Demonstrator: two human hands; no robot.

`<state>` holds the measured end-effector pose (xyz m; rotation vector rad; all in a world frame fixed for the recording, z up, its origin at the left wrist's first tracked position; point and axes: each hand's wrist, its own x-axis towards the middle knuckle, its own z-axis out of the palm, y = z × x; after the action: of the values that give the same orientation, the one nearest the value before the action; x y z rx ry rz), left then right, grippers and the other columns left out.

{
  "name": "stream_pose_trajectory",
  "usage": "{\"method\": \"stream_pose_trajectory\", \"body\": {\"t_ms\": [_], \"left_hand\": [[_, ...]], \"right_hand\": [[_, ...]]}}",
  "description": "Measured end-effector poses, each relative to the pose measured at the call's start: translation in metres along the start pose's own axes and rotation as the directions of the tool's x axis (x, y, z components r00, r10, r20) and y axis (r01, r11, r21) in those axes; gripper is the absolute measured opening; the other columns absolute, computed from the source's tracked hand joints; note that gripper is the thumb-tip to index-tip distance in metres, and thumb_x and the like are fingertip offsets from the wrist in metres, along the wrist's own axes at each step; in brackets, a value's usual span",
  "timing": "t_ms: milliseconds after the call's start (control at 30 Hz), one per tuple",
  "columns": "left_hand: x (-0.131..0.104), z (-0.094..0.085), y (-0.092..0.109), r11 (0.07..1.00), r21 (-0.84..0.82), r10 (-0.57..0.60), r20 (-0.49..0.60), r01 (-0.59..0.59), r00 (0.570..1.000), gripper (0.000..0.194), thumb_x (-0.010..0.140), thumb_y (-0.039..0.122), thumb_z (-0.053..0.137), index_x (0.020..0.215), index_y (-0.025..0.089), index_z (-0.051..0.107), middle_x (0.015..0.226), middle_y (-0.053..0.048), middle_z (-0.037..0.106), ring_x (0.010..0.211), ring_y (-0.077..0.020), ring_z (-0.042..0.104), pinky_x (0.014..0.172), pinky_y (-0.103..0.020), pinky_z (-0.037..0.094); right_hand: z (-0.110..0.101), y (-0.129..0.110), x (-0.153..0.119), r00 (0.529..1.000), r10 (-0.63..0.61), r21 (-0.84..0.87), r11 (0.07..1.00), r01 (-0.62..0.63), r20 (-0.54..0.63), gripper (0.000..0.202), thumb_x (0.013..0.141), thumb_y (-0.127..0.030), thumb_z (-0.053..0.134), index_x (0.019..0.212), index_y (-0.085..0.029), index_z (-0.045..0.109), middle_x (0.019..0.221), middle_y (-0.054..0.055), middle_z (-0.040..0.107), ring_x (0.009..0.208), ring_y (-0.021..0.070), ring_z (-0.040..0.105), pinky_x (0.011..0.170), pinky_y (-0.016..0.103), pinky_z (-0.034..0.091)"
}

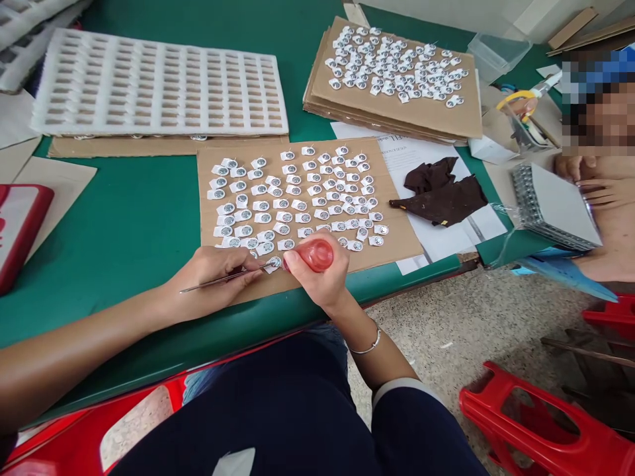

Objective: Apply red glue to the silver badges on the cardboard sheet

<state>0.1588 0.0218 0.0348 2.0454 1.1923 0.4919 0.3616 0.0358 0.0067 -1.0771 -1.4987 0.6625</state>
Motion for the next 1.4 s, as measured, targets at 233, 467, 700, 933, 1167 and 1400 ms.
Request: {"method": "stream_pose_trajectory", "body": {"t_ms": [233, 467, 700, 933, 1167, 1400], "left_hand": [[-0.0023, 0.0062, -0.0037, 0.998, 0.054, 0.016, -0.03, -0.015, 0.999, 0.012, 0.087, 0.026, 0.049, 0.085, 0.021, 0.06, 0.073, 0.004, 0.062, 0.064, -0.0088, 0.056, 0.054, -0.021, 0.036], [-0.0017, 0.0025, -0.0002, 0.999, 0.052, 0.012, -0.007, -0.012, 1.0, 0.014, 0.087, 0.026, 0.048, 0.086, 0.02, 0.06, 0.075, 0.002, 0.063, 0.065, -0.0105, 0.058, 0.055, -0.022, 0.036], [-0.0022, 0.0042, -0.0017, 0.999, 0.044, 0.003, -0.023, -0.002, 1.0, 0.014, 0.087, 0.026, 0.048, 0.085, 0.02, 0.06, 0.075, 0.003, 0.063, 0.065, -0.0098, 0.057, 0.055, -0.022, 0.036], [-0.0017, 0.0018, -0.0002, 0.999, 0.045, 0.025, 0.007, -0.025, 1.0, 0.016, 0.088, 0.026, 0.046, 0.087, 0.019, 0.06, 0.076, 0.001, 0.063, 0.066, -0.0111, 0.058, 0.056, -0.022, 0.037], [-0.0025, 0.0066, -0.0043, 0.999, 0.038, 0.032, -0.038, -0.031, 0.999, 0.014, 0.088, 0.026, 0.047, 0.085, 0.02, 0.059, 0.075, 0.002, 0.063, 0.064, -0.0103, 0.057, 0.055, -0.022, 0.036], [-0.003, 0.0072, -0.0057, 0.998, 0.037, 0.048, -0.032, -0.047, 0.998, 0.012, 0.087, 0.024, 0.048, 0.087, 0.02, 0.059, 0.076, 0.002, 0.063, 0.066, -0.0107, 0.058, 0.057, -0.022, 0.038]], "right_hand": [[0.0008, -0.0014, 0.0014, 1.0, -0.012, -0.007, 1.0, 0.012, 0.026, 0.014, 0.072, -0.026, 0.066, 0.079, -0.019, 0.057, 0.073, 0.0, 0.058, 0.069, 0.0139, 0.056, 0.066, 0.033, 0.049], [0.0014, -0.0015, 0.0018, 0.998, -0.039, -0.012, 0.999, 0.039, 0.039, 0.014, 0.071, -0.022, 0.067, 0.08, -0.018, 0.057, 0.074, 0.0, 0.059, 0.07, 0.0132, 0.057, 0.067, 0.032, 0.049], [0.0014, -0.0019, 0.0025, 0.998, -0.051, -0.02, 0.998, 0.052, 0.03, 0.013, 0.072, -0.021, 0.067, 0.079, -0.018, 0.057, 0.073, 0.001, 0.058, 0.068, 0.0132, 0.055, 0.066, 0.032, 0.049], [0.0021, -0.0015, 0.0023, 0.998, -0.064, -0.025, 0.998, 0.065, 0.026, 0.013, 0.072, -0.022, 0.067, 0.078, -0.018, 0.056, 0.073, 0.0, 0.058, 0.068, 0.0135, 0.056, 0.065, 0.032, 0.049], [0.0019, -0.0018, 0.0028, 0.999, -0.048, -0.036, 0.998, 0.049, 0.016, 0.013, 0.073, -0.024, 0.066, 0.079, -0.018, 0.056, 0.073, 0.001, 0.058, 0.067, 0.0138, 0.056, 0.065, 0.033, 0.049], [0.0013, 0.0002, 0.0024, 0.999, -0.048, -0.068, 0.997, 0.048, -0.001, 0.013, 0.073, -0.025, 0.066, 0.078, -0.018, 0.056, 0.072, 0.001, 0.058, 0.068, 0.0143, 0.056, 0.065, 0.033, 0.049]]}}
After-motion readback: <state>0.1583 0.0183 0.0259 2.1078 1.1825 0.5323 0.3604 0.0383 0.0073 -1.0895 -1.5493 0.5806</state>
